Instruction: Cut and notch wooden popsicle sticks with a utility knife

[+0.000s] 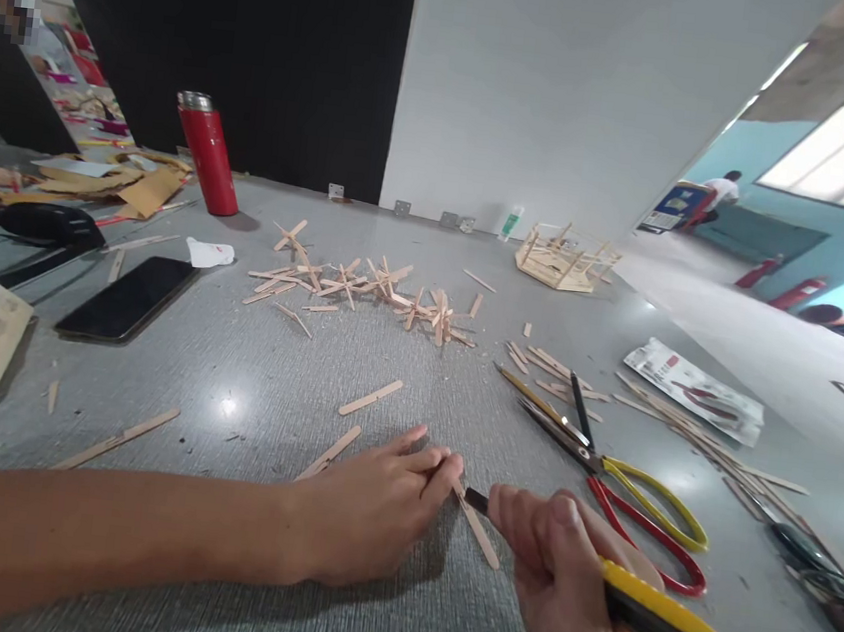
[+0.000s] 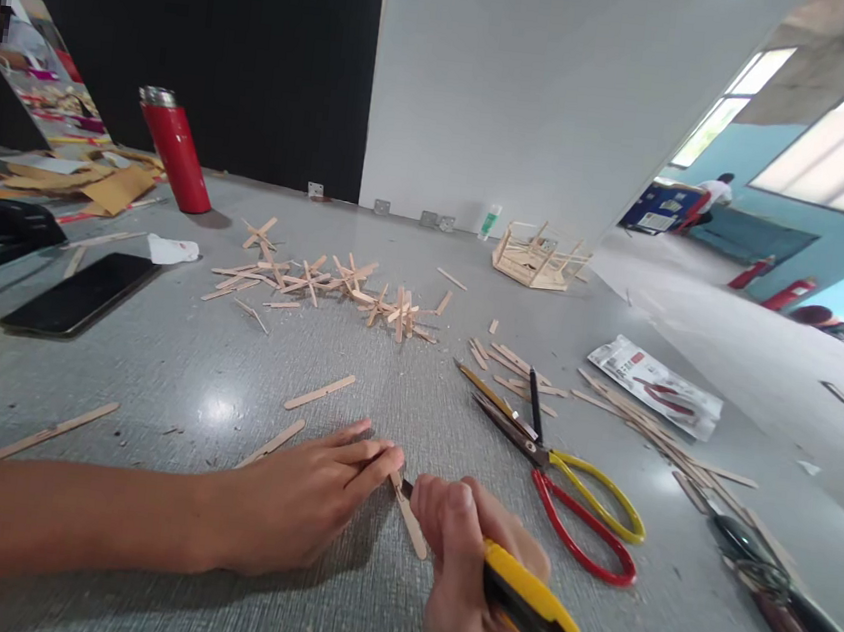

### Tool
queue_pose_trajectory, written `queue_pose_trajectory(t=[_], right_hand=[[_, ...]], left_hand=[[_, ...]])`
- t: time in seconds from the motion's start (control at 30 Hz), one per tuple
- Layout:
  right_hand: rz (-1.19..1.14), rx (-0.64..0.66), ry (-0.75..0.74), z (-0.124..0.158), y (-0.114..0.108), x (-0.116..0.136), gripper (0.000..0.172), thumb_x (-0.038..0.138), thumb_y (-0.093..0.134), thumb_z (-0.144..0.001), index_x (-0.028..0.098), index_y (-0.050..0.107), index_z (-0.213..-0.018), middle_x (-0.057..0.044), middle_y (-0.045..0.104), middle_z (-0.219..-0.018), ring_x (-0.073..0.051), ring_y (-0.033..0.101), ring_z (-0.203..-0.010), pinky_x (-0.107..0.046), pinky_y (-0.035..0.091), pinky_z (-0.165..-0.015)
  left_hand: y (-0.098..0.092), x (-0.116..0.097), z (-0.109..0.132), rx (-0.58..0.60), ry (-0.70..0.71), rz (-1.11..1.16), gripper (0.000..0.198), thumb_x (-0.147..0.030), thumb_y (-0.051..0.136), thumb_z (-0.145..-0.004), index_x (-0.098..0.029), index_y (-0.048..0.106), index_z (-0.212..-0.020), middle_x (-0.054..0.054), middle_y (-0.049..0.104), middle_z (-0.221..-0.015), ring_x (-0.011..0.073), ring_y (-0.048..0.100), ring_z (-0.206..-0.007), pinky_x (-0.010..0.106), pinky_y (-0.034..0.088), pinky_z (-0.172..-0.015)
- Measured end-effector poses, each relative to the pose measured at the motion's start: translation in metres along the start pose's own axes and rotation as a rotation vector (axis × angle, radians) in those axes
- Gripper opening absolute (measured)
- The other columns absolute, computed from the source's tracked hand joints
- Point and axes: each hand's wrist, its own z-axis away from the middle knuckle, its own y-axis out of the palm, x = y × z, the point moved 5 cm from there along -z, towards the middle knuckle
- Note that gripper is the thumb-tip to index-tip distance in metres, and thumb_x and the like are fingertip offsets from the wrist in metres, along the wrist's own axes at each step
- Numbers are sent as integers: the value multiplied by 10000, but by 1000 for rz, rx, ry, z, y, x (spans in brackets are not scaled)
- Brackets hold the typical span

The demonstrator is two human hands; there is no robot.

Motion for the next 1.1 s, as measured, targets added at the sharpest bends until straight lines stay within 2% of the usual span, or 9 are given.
queue_pose_trajectory(t=[0.33,0.53,0.7,0.8,0.87,0.97,1.03,1.1], right_hand=[[-113,-67,59,-2,-7,-2,482,336,582,-987,225,350,-579,53,287,-535,-124,272,-520,-318,332,-518],[-128,-28,47,-2,-5,-1,477,323,574,-991,225,344,-585,56,302,-534,-117,283,-512,-306,338,-512],[-142,43,50,1,-4,0,450,329,508,-1027,222,388,-606,49,323,-552,-126,315,-535,-305,330,-522],[-176,96,20,-1,-2,4,448,311,420,-1057,221,414,-618,39,353,-555,-137,351,-550,-309,346,-544],[-191,98,-27,-3,-2,8,448,304,398,-1060,221,420,-621,35,372,-551,-138,371,-547,-307,358,-549],[-194,100,-83,-5,0,14,422,294,422,-1046,225,438,-630,35,398,-549,-140,404,-540,-311,408,-572],[-193,106,-106,-6,1,18,407,294,434,-1038,229,447,-637,35,424,-550,-147,431,-538,-341,464,-617],[-136,90,-138,-9,-2,24,416,315,410,-1046,236,439,-639,32,446,-552,-159,465,-546,-380,504,-664]], left_hand=[[0,2,0,30,-7,5,632,-135,479,-895,78,306,-1465,257,522,-1462,289,497,-1374,428,299,-1223],[0,4,1,19,4,100,635,-134,475,-914,54,270,-1485,271,518,-1465,285,446,-1426,449,290,-1231],[1,11,3,-29,-24,236,666,-48,486,-871,-79,282,-1504,172,567,-1446,267,467,-1409,475,339,-1199],[1,14,3,-89,-12,323,639,-23,500,-878,-127,336,-1486,103,632,-1343,227,521,-1327,442,346,-1186],[-1,14,1,-131,3,373,513,-56,520,-922,-141,439,-1422,77,673,-1231,198,578,-1205,408,374,-1152],[-4,19,-3,-153,-103,459,240,-121,499,-998,-172,642,-1184,62,687,-1073,178,605,-1034,352,461,-1005],[-6,22,-4,-152,-189,501,205,-139,501,-1011,-181,702,-1018,59,673,-990,181,600,-989,323,484,-913],[-9,23,-4,-149,-231,524,172,-105,550,-973,-179,700,-935,46,659,-944,182,598,-978,303,487,-874]])
